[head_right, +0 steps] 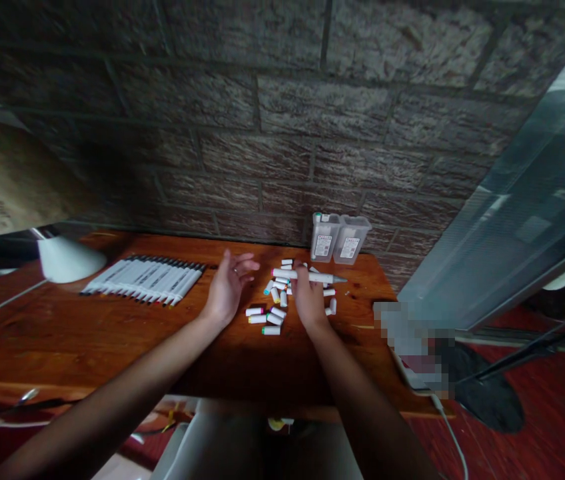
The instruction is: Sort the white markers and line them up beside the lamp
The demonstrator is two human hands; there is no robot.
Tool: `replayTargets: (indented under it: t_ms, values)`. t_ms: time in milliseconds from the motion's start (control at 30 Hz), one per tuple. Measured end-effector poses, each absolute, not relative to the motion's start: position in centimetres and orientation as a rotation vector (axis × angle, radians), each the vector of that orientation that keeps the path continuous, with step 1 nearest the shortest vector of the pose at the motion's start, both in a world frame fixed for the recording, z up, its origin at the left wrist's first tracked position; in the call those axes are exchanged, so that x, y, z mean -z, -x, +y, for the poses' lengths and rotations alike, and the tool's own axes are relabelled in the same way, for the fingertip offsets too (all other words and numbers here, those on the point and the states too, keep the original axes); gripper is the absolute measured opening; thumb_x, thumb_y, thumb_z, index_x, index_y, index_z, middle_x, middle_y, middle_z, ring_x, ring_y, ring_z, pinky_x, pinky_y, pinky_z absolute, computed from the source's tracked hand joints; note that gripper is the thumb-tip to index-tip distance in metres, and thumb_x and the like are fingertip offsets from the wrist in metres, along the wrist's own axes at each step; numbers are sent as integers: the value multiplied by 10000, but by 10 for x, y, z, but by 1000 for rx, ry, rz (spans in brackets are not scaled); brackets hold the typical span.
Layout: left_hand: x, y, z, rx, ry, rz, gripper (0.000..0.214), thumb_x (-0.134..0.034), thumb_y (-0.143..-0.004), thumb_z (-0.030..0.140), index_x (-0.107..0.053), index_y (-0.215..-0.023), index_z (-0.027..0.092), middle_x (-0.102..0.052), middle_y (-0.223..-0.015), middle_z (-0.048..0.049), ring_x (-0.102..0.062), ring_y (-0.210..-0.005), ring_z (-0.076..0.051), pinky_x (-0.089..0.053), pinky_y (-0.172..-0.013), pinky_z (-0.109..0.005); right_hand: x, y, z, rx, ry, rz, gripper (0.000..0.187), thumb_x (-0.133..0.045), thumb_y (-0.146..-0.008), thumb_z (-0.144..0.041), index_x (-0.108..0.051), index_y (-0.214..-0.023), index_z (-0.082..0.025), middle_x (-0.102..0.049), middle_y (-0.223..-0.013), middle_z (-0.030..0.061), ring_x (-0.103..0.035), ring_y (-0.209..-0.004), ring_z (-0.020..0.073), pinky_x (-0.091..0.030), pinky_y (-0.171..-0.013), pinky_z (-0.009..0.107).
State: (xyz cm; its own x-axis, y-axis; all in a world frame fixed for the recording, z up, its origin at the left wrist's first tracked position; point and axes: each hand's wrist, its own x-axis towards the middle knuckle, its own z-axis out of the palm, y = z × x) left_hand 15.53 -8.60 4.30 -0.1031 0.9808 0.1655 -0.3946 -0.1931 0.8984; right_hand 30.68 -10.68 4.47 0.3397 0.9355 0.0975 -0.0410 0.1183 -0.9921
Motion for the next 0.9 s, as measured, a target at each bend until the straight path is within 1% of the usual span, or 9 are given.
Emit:
replayTargets:
  t_ms: [67,167,300,367,500,700,767,833,900]
  values:
    - [-42,-158,-89,-1552,-1115,897,474,-564,-812,612,-642,-920,157,-638,-725,-25,-586,-701,-143,-415,-618,-246,-46,-307,-105,-986,1205,-927,361,-476,-774,-541,-405,-583,-243,-405,-473,-40,-410,-461,133,-313,-446,260]
    - [-41,-160,-95,-1511,-1362,877,379,-625,-818,512,-662,-940,155,-627,-699,-5,-564,-664,-124,-431,-641,-242,-46,-307,-103,-1029,1169,-926,394,-493,-770,-561,-379,-562,-247,-359,-462,-51,-356,-439,120,-271,-432,259]
    - [-36,-161,-97,-1422,-1529,832,304,-642,-834,425,-680,-976,159,-674,-764,-20,-612,-736,-137,-470,-729,-254,-43,-307,-104,-985,1264,-994,396,-536,-760,-572,-459,-567,-234,-440,-485,-33,-409,-474,132,-307,-460,263]
    - [-34,-160,-96,-1407,-1571,836,292,-646,-837,400,-684,-997,159,-688,-785,-27,-624,-748,-141,-474,-723,-252,-39,-308,-103,-969,1271,-1041,386,-562,-762,-562,-499,-580,-227,-484,-510,-24,-441,-500,139,-336,-490,266]
    - [-32,-159,-94,-1423,-1615,867,268,-665,-825,374,-685,-983,159,-678,-736,-14,-606,-685,-127,-461,-661,-237,-34,-309,-102,-986,1216,-1098,385,-585,-768,-571,-548,-610,-222,-493,-507,-25,-436,-489,141,-343,-498,275]
    - [-30,-157,-95,-1373,-1739,830,236,-680,-816,333,-646,-984,171,-648,-705,12,-598,-660,-119,-466,-661,-230,-36,-315,-96,-970,1074,-1074,358,-700,-690,-526,-608,-641,-183,-594,-595,-11,-512,-556,132,-388,-549,259]
    - [-29,-156,-96,-1344,-1829,860,235,-669,-824,329,-637,-1003,180,-667,-739,6,-614,-681,-125,-469,-670,-230,-38,-318,-94,-974,1044,-1067,357,-738,-654,-507,-639,-660,-165,-622,-616,-2,-532,-573,132,-397,-561,254]
    - [-29,-155,-96,-1300,-1897,903,234,-645,-841,335,-631,-1024,190,-693,-793,-6,-633,-710,-133,-473,-679,-232,-38,-319,-93,-978,1009,-1073,351,-767,-628,-482,-679,-722,-156,-662,-668,10,-563,-610,136,-418,-591,251]
    - [-28,-154,-94,-1267,-1917,931,230,-624,-854,343,-625,-1031,197,-709,-839,-17,-647,-736,-142,-477,-689,-237,-39,-320,-93,-993,989,-1100,353,-771,-629,-470,-701,-775,-157,-679,-698,12,-575,-623,135,-426,-603,247]
